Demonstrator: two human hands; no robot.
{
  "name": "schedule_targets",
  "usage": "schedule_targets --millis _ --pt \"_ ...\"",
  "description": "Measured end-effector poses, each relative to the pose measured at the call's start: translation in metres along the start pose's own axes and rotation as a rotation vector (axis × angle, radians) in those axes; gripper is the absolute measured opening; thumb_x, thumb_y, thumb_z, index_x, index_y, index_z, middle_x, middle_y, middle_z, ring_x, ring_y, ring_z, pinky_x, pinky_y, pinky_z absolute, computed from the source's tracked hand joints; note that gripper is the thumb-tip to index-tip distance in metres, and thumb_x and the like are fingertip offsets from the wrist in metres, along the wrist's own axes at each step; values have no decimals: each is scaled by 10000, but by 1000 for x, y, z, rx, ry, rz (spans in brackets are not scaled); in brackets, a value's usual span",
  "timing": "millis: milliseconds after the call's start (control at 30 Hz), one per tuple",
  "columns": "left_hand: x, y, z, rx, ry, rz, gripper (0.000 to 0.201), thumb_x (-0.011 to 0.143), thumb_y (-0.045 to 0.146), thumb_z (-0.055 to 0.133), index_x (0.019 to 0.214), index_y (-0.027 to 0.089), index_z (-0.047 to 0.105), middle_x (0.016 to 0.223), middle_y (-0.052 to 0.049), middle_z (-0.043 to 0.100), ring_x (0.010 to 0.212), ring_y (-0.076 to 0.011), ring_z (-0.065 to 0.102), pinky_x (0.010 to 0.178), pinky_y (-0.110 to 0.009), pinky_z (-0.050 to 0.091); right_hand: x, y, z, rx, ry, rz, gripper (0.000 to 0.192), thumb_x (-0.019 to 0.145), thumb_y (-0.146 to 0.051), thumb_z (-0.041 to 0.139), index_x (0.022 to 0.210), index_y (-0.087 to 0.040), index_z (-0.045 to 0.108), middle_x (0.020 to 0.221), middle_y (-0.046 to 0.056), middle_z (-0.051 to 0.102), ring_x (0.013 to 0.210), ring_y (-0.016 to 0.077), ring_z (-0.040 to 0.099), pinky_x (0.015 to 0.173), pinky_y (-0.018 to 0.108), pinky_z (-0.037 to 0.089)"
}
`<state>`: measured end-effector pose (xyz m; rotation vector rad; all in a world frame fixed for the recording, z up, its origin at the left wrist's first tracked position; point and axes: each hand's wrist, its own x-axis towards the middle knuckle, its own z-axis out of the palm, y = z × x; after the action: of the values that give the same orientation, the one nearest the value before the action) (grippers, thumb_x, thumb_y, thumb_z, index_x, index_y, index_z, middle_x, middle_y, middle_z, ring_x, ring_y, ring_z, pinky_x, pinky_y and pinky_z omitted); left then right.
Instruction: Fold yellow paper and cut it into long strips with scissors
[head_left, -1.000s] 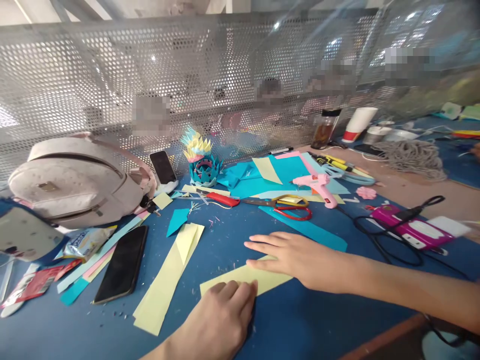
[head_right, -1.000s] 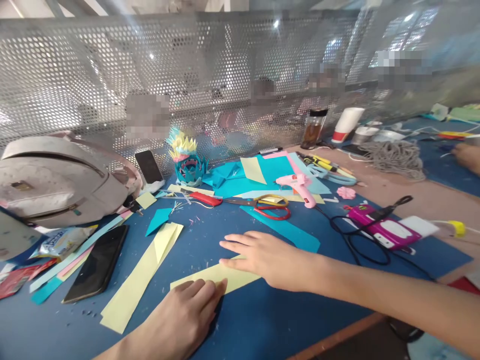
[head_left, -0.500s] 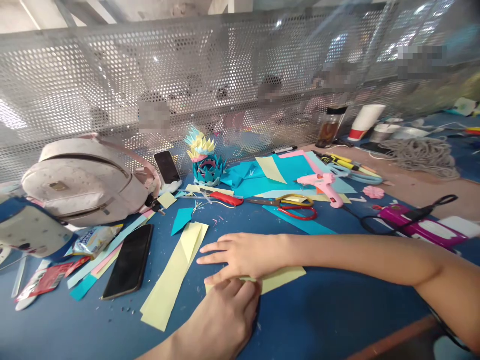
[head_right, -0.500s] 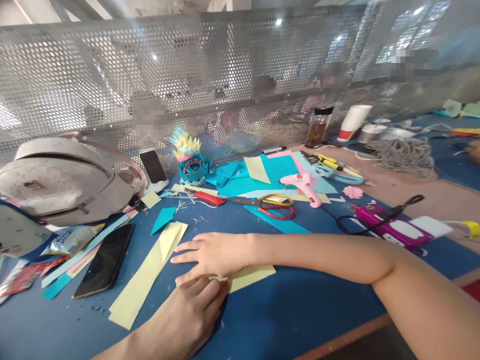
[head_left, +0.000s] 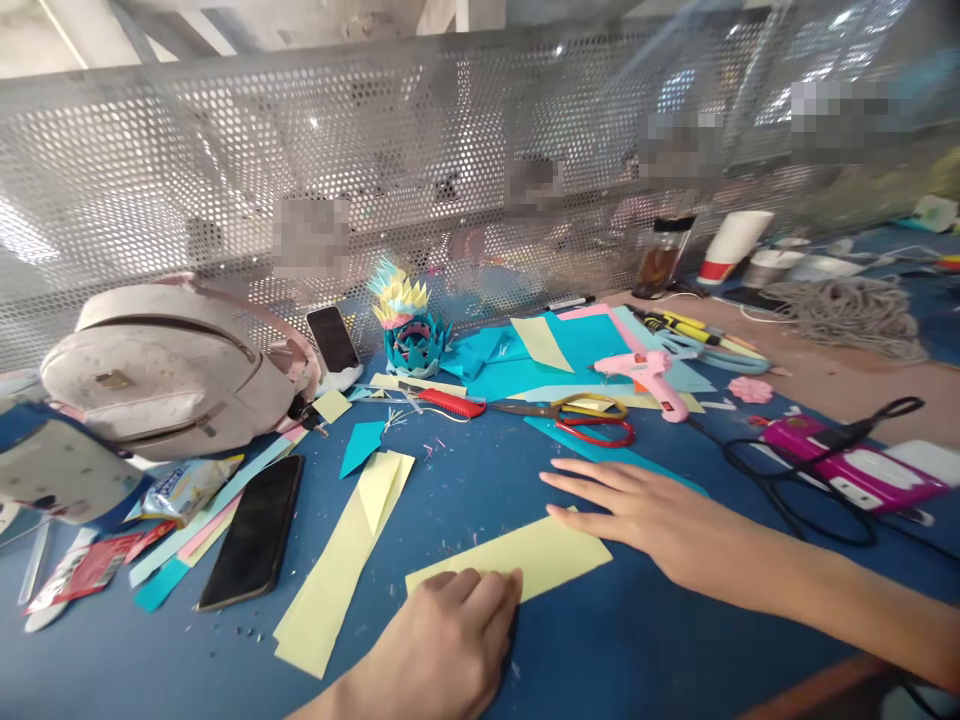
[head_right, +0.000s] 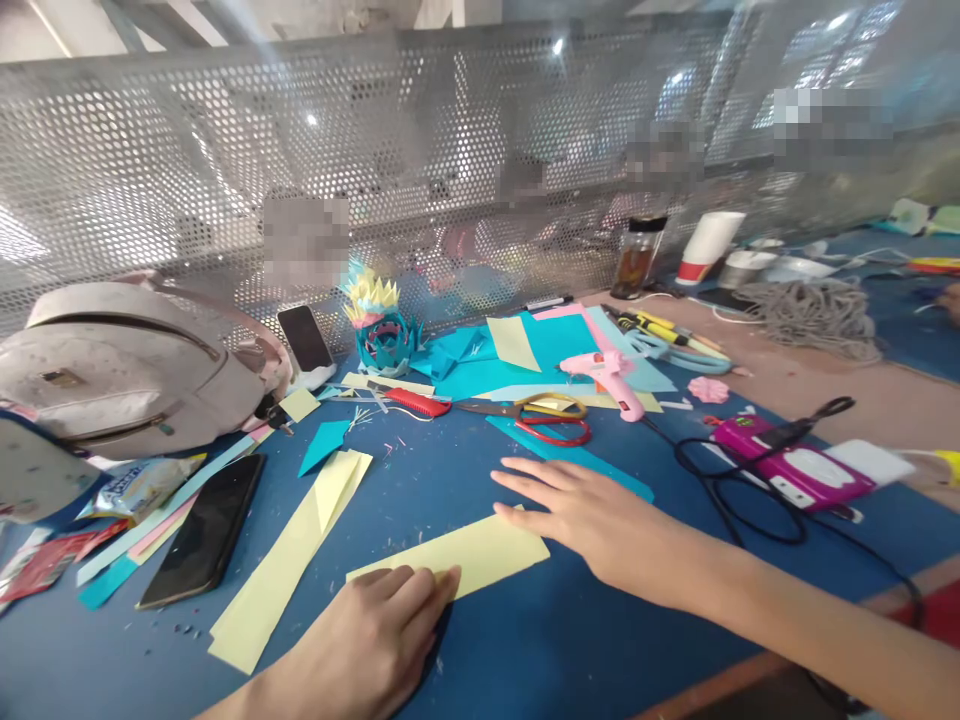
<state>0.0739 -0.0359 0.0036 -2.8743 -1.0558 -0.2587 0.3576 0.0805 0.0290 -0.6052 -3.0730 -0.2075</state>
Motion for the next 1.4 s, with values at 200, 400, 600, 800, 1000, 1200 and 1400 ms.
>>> schedule_targets --millis 200,400,600,800,1000,1200,1400 --pt "7 -5 -25 -183 -116 -94 298 1002 172 393 1290 161 471 1019 -60 636 784 -197 646 669 -322 576 -17 6 -2 47 117 34 718 717 64 399 1319 -257 622 1464 34 529 1365 250 461 1030 439 466" --pt "-2 2 -28 -32 -39 -239 610 911 363 634 1435 173 388 1260 -154 595 1071 -313 611 866 -474 560 9 -2 -14 188 113 -40 488 939 -393 588 1377 -180 562 1341 88 631 1270 267 530 1034 418 417" --pt "-13 0 -8 -20 90 -225 352 979 211 510 1321 128 515 1249 -145 665 1101 -284 642 876 -424 582 34 -19 -14 145 87 -165 476 841 -471 718 1169 -135 636 1138 93 674 1030 242 587 843 371 435" --pt "-13 -6 -14 -170 149 -262 360 1007 128 363 1302 188 561 1188 -97 708 1043 -208 682 848 -334 597 41 -17 -18 93 52 -159 195 938 -347 613 1012 -169 648 988 54 669 864 203 592 734 329 397" --pt "-10 -20 -14 -201 253 -330 342 972 76 371 1108 186 664 999 -79 761 868 -191 726 737 -292 592 45 -12 -10 78 103 -131 232 846 -18 552 972 -181 658 901 39 684 852 199 610 707 308 387" --pt "6 -33 -28 -118 289 -368 290 982 72 391 1129 193 610 1038 -81 731 917 -203 693 795 -336 556 57 -5 -21 249 111 41 335 862 -37 550 1113 -227 665 885 16 701 836 180 639 701 276 403" --pt "4 -48 -35 103 484 -268 291 995 130 442 1264 176 543 942 -77 713 863 -217 661 782 -358 514 60 -3 -24 -70 369 -4 212 913 -47 500 951 -168 670 882 47 656 819 184 575 673 296 363"
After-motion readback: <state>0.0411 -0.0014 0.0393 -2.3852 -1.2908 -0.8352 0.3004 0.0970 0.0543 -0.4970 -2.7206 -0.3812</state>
